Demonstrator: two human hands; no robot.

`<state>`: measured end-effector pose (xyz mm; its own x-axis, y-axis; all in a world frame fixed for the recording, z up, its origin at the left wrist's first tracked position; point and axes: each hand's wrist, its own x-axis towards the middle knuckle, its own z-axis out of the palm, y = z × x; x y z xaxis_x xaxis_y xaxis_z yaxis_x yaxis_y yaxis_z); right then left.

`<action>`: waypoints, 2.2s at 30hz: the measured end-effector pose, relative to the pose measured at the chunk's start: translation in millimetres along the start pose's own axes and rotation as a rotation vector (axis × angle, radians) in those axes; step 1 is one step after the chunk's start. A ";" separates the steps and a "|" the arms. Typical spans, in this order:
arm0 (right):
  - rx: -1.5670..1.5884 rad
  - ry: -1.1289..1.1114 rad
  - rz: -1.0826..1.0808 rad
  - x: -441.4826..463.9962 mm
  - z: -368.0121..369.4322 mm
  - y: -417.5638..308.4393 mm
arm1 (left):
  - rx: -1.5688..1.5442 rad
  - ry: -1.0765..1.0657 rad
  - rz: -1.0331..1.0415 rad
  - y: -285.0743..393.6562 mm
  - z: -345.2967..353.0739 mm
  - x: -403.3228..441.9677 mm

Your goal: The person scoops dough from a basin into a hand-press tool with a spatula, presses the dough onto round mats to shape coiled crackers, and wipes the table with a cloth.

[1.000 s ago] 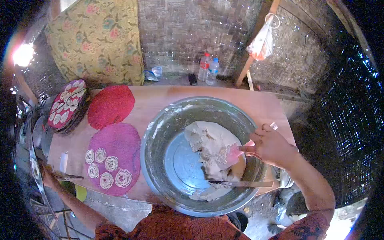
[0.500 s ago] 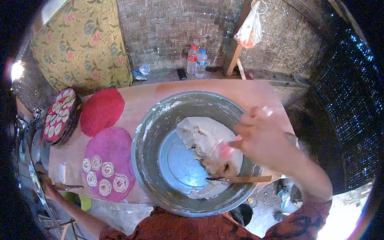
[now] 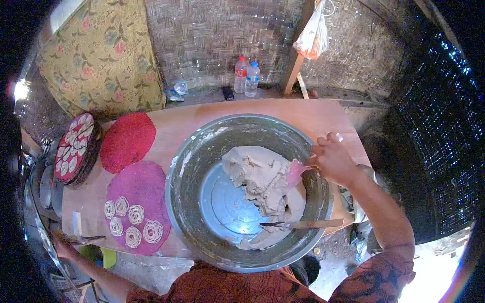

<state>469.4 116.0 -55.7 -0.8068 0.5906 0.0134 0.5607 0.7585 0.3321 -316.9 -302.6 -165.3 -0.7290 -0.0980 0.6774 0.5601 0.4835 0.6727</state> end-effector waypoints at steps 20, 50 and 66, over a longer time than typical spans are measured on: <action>-0.054 0.210 -0.368 62.6 30.7 -69.9 | -0.131 -0.042 -0.154 5.5 5.6 -6.5; -0.045 0.069 -0.333 123.0 28.9 -132.4 | 0.101 0.104 0.046 23.9 -24.4 -26.7; 0.360 -0.367 0.602 -32.5 -17.1 -42.7 | 0.212 0.071 0.179 -28.0 -26.3 -23.5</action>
<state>468.4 59.7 -54.2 -0.2682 0.9333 -0.2388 0.9575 0.2855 0.0402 -305.1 -336.7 -192.2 -0.5926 -0.0518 0.8039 0.5770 0.6691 0.4684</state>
